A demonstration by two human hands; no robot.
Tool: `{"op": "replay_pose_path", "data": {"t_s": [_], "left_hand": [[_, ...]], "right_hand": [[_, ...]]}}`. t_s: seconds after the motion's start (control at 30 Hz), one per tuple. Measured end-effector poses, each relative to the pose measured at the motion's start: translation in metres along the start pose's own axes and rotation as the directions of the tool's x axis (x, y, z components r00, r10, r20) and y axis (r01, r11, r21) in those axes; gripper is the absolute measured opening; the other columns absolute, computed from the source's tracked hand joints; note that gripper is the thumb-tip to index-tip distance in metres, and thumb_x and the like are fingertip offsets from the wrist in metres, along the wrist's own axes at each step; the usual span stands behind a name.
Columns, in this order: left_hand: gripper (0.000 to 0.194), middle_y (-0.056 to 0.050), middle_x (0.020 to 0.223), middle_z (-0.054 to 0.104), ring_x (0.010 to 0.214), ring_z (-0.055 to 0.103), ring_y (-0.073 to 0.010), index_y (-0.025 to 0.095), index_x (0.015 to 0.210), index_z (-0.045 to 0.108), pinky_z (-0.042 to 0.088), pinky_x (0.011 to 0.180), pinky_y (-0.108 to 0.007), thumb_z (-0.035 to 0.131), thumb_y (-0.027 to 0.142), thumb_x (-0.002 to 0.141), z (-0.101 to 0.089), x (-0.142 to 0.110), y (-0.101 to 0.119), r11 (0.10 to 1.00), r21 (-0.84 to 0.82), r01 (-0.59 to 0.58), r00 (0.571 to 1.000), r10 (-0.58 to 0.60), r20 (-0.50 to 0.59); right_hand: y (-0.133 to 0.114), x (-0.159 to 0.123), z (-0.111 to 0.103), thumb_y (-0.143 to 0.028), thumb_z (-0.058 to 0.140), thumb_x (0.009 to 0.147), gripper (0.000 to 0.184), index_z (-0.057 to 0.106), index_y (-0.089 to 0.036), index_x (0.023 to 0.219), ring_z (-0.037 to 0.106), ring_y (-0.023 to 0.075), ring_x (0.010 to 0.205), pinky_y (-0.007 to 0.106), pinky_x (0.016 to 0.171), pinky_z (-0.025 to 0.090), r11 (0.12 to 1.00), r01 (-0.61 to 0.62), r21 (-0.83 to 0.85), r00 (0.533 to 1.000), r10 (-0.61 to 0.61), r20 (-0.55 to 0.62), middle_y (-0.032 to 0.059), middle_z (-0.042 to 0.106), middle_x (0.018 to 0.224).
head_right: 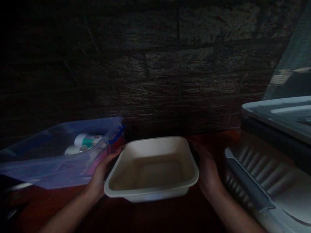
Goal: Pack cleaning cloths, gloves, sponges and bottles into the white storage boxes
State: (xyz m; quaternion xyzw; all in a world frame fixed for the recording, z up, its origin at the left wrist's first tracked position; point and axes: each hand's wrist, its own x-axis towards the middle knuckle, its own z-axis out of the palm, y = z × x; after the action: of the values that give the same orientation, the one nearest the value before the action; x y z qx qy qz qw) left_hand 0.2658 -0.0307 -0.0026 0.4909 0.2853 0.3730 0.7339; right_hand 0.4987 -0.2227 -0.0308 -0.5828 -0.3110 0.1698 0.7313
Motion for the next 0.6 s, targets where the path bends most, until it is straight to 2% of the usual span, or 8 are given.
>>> {"op": "replay_pose_path", "data": {"t_s": [0.1, 0.3, 0.43, 0.5, 0.6], "left_hand": [[0.05, -0.006, 0.111, 0.077, 0.096, 0.073, -0.0255, 0.016, 0.126, 0.068, 0.054, 0.085, -0.035, 0.073, 0.036, 0.08, -0.0027, 0.0017, -0.0023, 0.999, 0.038, -0.027, 1.0, 0.027, 0.006], [0.046, -0.004, 0.101, 0.078, 0.089, 0.072, -0.0238, 0.017, 0.12, 0.072, 0.051, 0.077, -0.03, 0.073, 0.034, 0.077, -0.0033, 0.0027, -0.0018, 0.996, 0.074, -0.043, 0.999, 0.04, 0.036], [0.04, -0.004, 0.099, 0.078, 0.089, 0.07, -0.0223, 0.018, 0.115, 0.074, 0.048, 0.074, -0.028, 0.071, 0.033, 0.078, -0.0042, 0.002, -0.0016, 0.994, 0.093, -0.05, 0.998, 0.046, 0.045], [0.04, -0.004, 0.097, 0.077, 0.089, 0.069, -0.0224, 0.018, 0.114, 0.074, 0.047, 0.074, -0.028, 0.071, 0.033, 0.078, -0.0052, 0.0019, -0.0019, 0.994, 0.098, -0.052, 0.998, 0.048, 0.044], [0.037, -0.003, 0.095, 0.076, 0.09, 0.068, -0.0223, 0.018, 0.111, 0.074, 0.046, 0.077, -0.028, 0.073, 0.033, 0.077, -0.0054, 0.0009, -0.0014, 0.995, 0.089, -0.053, 0.998, 0.049, 0.043]], "right_hand": [[-0.0063, -0.0016, 0.0011, -0.045, 0.051, 0.095, 0.039, 0.073, -0.026, 0.121, 0.067, 0.0334, 0.119, 0.046, 0.095, 0.057, 0.984, -0.115, 0.135, 0.993, 0.112, 0.029, 0.0069, 0.074, 0.125], [-0.0089, 0.0008, 0.0015, -0.039, 0.06, 0.089, 0.03, 0.076, -0.027, 0.112, 0.072, 0.0337, 0.109, 0.046, 0.09, 0.059, 0.964, -0.19, 0.188, 0.981, 0.191, 0.01, 0.0057, 0.075, 0.123], [-0.0077, 0.0014, -0.0026, -0.04, 0.065, 0.086, 0.033, 0.075, -0.027, 0.115, 0.071, 0.0342, 0.11, 0.044, 0.086, 0.06, 0.951, -0.243, 0.189, 0.97, 0.238, 0.048, 0.0058, 0.074, 0.126], [-0.0065, 0.0018, -0.0049, -0.042, 0.068, 0.084, 0.034, 0.075, -0.029, 0.114, 0.071, 0.0347, 0.11, 0.044, 0.083, 0.061, 0.953, -0.254, 0.167, 0.967, 0.256, 0.011, 0.0056, 0.074, 0.125], [-0.0048, 0.0029, -0.0071, -0.045, 0.068, 0.082, 0.039, 0.073, -0.031, 0.118, 0.068, 0.0362, 0.117, 0.047, 0.089, 0.058, 0.969, -0.225, 0.1, 0.971, 0.232, -0.062, 0.0049, 0.072, 0.128]]}}
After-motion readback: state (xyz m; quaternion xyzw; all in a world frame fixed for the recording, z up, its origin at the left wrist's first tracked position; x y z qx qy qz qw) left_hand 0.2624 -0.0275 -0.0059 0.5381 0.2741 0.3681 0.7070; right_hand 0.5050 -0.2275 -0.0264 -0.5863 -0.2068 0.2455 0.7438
